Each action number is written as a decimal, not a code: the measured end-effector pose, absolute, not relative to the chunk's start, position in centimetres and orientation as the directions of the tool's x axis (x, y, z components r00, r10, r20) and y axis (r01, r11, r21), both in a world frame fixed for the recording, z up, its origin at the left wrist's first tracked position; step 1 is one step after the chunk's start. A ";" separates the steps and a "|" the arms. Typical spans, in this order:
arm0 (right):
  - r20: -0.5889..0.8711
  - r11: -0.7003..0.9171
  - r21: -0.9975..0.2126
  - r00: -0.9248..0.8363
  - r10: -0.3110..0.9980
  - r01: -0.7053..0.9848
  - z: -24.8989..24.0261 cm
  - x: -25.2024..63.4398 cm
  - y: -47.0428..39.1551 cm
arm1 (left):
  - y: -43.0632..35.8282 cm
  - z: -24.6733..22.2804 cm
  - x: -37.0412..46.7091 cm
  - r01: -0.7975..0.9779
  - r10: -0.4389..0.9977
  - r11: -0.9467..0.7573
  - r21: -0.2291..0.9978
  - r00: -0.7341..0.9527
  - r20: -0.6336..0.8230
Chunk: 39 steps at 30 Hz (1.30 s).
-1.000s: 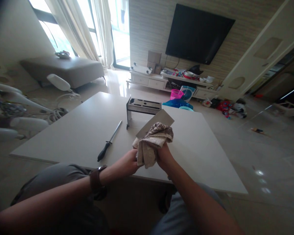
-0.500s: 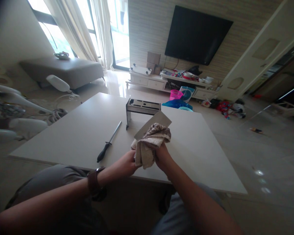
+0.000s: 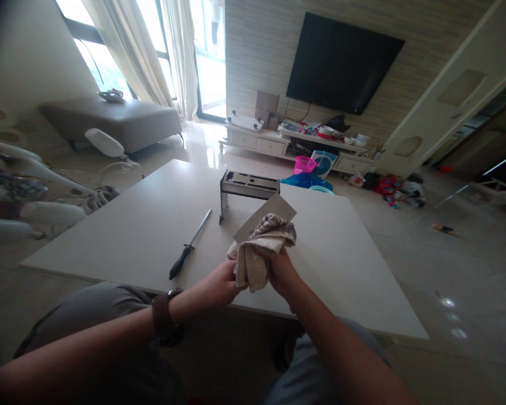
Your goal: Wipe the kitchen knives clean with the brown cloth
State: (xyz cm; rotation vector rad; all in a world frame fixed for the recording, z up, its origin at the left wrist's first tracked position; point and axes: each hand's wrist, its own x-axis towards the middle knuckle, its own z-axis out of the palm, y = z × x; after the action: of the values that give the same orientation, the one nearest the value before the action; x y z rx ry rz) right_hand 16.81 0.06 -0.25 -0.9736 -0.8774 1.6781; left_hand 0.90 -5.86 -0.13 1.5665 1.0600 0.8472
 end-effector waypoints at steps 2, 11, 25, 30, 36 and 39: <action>-0.193 -0.263 -0.886 -0.213 0.958 -0.382 -0.3 16.8 0.0 | -5.8 -0.1 0.9 0.216 0.932 -0.087 0.973 0.363 0.003; -0.177 -0.253 -0.883 -0.219 0.960 -0.396 -0.4 17.0 0.1 | -5.8 -0.3 1.0 0.197 0.926 -0.077 0.977 0.378 -0.003; -0.216 -0.282 -0.878 -0.208 0.954 -0.386 -0.3 17.0 0.1 | -5.7 -0.3 1.2 0.197 0.930 -0.056 0.979 0.367 -0.021; -0.207 -0.279 -0.880 -0.217 0.954 -0.384 -0.3 17.0 0.1 | -5.8 -0.3 1.2 0.203 0.938 -0.034 0.979 0.345 -0.038; -0.203 -0.276 -0.883 -0.220 0.954 -0.380 -0.7 17.1 0.3 | -5.9 0.0 1.2 0.238 0.933 0.017 0.971 0.345 -0.101; -0.202 -0.272 -0.885 -0.216 0.955 -0.378 -0.7 17.1 0.3 | -5.8 0.0 1.2 0.212 0.930 -0.008 0.977 0.359 -0.071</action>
State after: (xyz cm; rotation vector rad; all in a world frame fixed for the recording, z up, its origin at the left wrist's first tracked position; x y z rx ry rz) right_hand 17.12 0.33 -0.68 -0.9720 -0.8821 1.6829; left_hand 1.19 -5.82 0.02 1.4899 1.0863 0.7967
